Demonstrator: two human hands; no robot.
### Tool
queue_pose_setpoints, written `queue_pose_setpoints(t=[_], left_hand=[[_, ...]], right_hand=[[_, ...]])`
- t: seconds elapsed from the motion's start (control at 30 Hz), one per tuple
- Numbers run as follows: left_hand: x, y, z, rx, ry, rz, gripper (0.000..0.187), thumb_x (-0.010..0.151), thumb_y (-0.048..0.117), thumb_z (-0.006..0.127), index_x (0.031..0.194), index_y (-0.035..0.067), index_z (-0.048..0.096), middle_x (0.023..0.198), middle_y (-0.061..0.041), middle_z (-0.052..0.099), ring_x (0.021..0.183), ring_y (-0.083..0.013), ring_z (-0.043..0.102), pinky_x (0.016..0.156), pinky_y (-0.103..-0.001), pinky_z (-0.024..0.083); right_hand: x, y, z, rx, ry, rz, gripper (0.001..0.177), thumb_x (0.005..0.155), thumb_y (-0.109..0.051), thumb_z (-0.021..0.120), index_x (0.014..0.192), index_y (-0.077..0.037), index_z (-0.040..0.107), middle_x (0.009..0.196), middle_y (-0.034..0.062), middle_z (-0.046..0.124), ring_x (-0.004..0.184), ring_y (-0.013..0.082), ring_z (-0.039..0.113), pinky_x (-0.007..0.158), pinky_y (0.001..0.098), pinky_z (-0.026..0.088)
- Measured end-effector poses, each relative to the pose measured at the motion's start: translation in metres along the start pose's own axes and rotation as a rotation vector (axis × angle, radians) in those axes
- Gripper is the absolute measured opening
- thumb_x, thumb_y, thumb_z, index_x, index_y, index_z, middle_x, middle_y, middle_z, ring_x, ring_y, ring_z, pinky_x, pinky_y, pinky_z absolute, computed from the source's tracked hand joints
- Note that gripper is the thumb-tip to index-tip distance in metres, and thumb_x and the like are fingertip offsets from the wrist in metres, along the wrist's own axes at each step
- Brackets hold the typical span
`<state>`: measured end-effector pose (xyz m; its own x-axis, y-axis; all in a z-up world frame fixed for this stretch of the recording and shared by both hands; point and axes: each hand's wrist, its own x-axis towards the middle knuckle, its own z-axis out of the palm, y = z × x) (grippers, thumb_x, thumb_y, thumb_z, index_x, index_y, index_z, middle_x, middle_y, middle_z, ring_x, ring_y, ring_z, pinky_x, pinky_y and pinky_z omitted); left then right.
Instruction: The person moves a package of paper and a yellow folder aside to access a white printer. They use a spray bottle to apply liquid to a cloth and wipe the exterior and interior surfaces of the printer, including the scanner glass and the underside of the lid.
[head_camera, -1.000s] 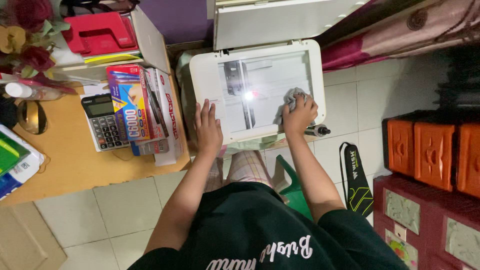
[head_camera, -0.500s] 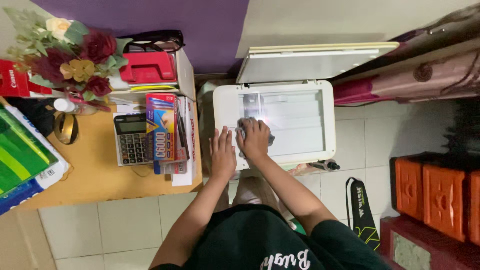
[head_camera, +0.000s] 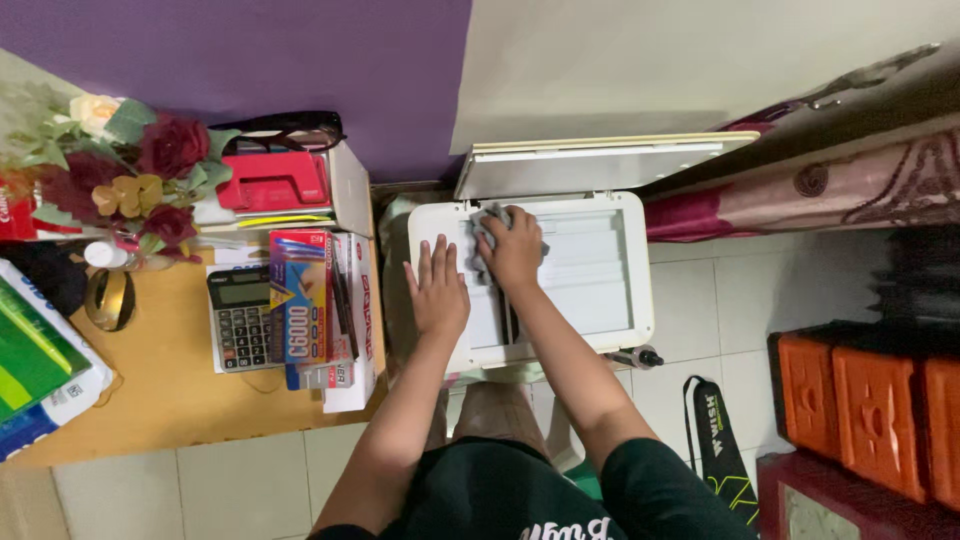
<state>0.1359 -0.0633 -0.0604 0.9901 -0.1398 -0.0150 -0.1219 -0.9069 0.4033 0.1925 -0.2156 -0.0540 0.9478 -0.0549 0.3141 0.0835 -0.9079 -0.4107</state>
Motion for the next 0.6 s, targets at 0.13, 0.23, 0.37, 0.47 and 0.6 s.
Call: queue_pose_setpoints(t=[0.13,0.23,0.37,0.47,0.6], left_hand=[[0.002,-0.002,0.000,0.035,-0.071,-0.009,0.060,0.100,0.027,0.051,0.156,0.011,0.038,0.169,-0.003,0.023,0.157,-0.0277,0.013,0.124,-0.058,0.007],[0.000,-0.003,0.001,-0.007,-0.065,-0.012,0.059,0.100,0.026,0.050,0.156,0.012,0.039,0.169,-0.003,0.024,0.157,-0.0273,0.014,0.125,-0.058,0.007],[0.001,-0.009,0.007,-0.064,-0.006,-0.001,0.056,0.099,0.019,0.051,0.154,0.011,0.044,0.167,-0.003,0.029,0.156,-0.0274,0.018,0.125,-0.057,0.009],[0.000,-0.013,0.014,0.033,0.036,0.032,0.060,0.095,0.006,0.050,0.154,0.013,0.047,0.168,-0.003,0.033,0.158,-0.0276,0.022,0.127,-0.054,0.012],[0.000,-0.012,0.018,-0.025,0.073,0.047,0.060,0.093,0.004,0.050,0.153,0.010,0.048,0.166,-0.005,0.035,0.156,-0.0303,0.023,0.126,-0.054,0.013]], right_hand=[[-0.007,0.070,-0.024,-0.152,0.114,0.183,0.028,0.082,-0.025,0.080,0.109,-0.019,0.076,0.128,0.0185,0.059,0.118,0.0407,0.052,0.100,0.0521,0.042],[-0.008,0.101,-0.029,-0.233,0.247,0.370,0.026,0.087,-0.029,0.078,0.110,-0.019,0.076,0.128,0.0217,0.056,0.119,0.0432,0.050,0.101,0.0543,0.040],[-0.003,0.089,-0.016,-0.216,0.248,0.542,0.036,0.085,-0.032,0.078,0.115,-0.014,0.073,0.127,0.0248,0.053,0.117,0.0457,0.047,0.100,0.0565,0.039],[-0.010,0.056,-0.008,-0.097,0.105,0.346,0.043,0.082,-0.031,0.078,0.119,-0.011,0.070,0.127,0.0266,0.052,0.119,0.0463,0.047,0.101,0.0572,0.038],[-0.013,-0.006,0.013,0.058,0.026,0.112,0.044,0.075,-0.026,0.076,0.117,-0.014,0.071,0.127,0.0236,0.054,0.122,0.0448,0.048,0.099,0.0566,0.038]])
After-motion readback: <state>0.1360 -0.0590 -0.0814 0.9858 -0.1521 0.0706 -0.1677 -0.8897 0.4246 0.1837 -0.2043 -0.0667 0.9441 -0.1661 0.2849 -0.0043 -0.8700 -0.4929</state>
